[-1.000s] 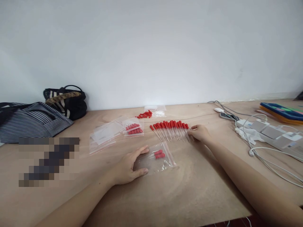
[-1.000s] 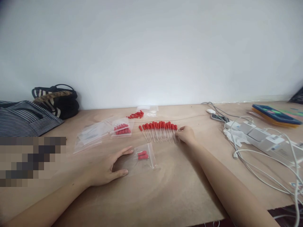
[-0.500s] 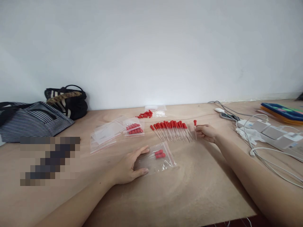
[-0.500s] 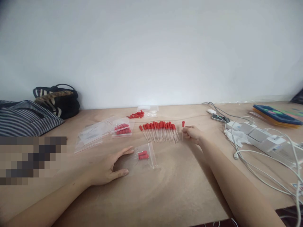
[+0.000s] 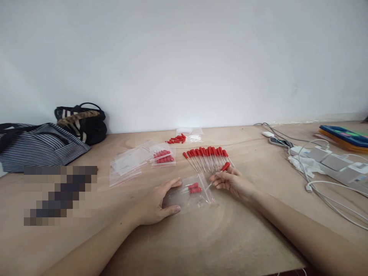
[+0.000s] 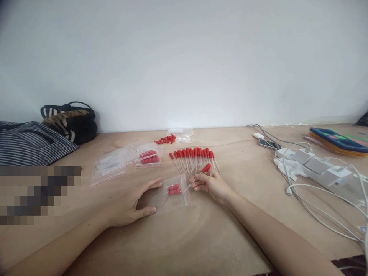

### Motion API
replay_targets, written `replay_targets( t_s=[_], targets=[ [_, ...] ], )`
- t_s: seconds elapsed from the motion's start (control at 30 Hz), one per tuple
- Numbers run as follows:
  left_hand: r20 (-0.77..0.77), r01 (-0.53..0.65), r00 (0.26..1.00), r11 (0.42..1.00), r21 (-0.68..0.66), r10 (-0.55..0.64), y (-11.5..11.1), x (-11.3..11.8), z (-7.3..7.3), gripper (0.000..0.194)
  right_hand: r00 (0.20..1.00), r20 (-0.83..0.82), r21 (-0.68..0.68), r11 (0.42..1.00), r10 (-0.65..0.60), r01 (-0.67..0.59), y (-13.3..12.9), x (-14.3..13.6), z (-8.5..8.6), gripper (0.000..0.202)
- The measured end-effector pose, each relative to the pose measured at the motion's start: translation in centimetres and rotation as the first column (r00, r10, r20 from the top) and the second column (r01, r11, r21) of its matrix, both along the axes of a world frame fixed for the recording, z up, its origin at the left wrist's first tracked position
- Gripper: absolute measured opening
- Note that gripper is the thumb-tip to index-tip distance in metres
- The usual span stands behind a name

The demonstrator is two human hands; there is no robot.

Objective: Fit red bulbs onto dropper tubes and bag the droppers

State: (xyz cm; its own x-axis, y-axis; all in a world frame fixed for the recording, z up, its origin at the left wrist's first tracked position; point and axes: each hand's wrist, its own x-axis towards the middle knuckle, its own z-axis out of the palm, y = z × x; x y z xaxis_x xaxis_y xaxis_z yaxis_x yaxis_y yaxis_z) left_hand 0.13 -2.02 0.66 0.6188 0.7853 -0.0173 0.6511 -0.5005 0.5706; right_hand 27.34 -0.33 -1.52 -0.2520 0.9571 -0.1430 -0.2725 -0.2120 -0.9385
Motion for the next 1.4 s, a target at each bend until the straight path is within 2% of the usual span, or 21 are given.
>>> replay_targets(
  t_s=[0.17,0.23,0.4,0.53,0.67,0.73,0.8,1.03,1.23,1.33,1.4],
  targets=[
    [0.023,0.008,1.0,1.0,-0.001,-0.008,0.1,0.0,-0.2,0.067,0.99,-0.088,-0.064,0.991,0.112,-0.118,-0.2,-0.2,0.2,0.028],
    [0.019,0.002,1.0,1.0,0.003,-0.002,0.0,0.0,-0.2,0.067,0.992,-0.072,-0.046,0.994,0.099,-0.103,0.0,0.0,0.1,0.032],
    [0.001,-0.001,1.0,1.0,-0.002,0.001,-0.1,0.0,0.0,0.067,0.997,0.083,0.113,0.994,-0.01,0.001,0.3,0.0,-0.6,0.027],
    [0.006,-0.007,1.0,1.0,-0.001,0.007,-0.1,0.1,0.1,0.067,0.978,0.198,0.246,0.969,-0.059,0.009,-0.1,-0.4,-0.7,0.033],
    [0.003,-0.013,1.0,1.0,0.0,0.013,-0.1,0.1,0.1,0.066,0.965,0.237,0.267,0.947,0.115,-0.178,-0.4,-0.2,-0.4,0.026],
    [0.006,-0.008,1.0,1.0,-0.001,0.008,-0.1,0.1,0.1,0.066,0.946,0.237,0.237,0.932,0.219,-0.275,-0.5,0.1,-0.4,0.025],
    [0.013,0.0,1.0,1.0,0.004,0.0,-0.1,0.1,0.0,0.066,0.933,0.246,0.194,0.929,0.264,-0.314,-0.4,0.1,-0.4,0.028],
    [-0.009,-0.016,1.0,1.0,-0.002,0.016,-0.3,0.3,0.4,0.066,0.851,0.481,0.177,0.928,0.209,-0.328,-0.3,-0.9,-0.5,0.025],
    [0.013,-0.005,1.0,1.0,0.007,0.005,-0.2,0.3,0.3,0.067,0.861,0.442,0.149,0.926,0.251,-0.346,-0.1,-1.2,-0.4,0.025],
    [0.017,-0.008,1.0,1.0,0.006,0.007,-0.2,0.3,0.4,0.067,0.853,0.493,0.174,0.941,0.171,-0.289,0.0,-1.7,-0.6,0.026],
    [0.024,-0.01,1.0,1.0,0.003,0.01,-0.3,0.3,0.4,0.067,0.847,0.527,0.249,0.94,0.072,-0.235,0.0,-2.3,-0.8,0.025]
  ],
)
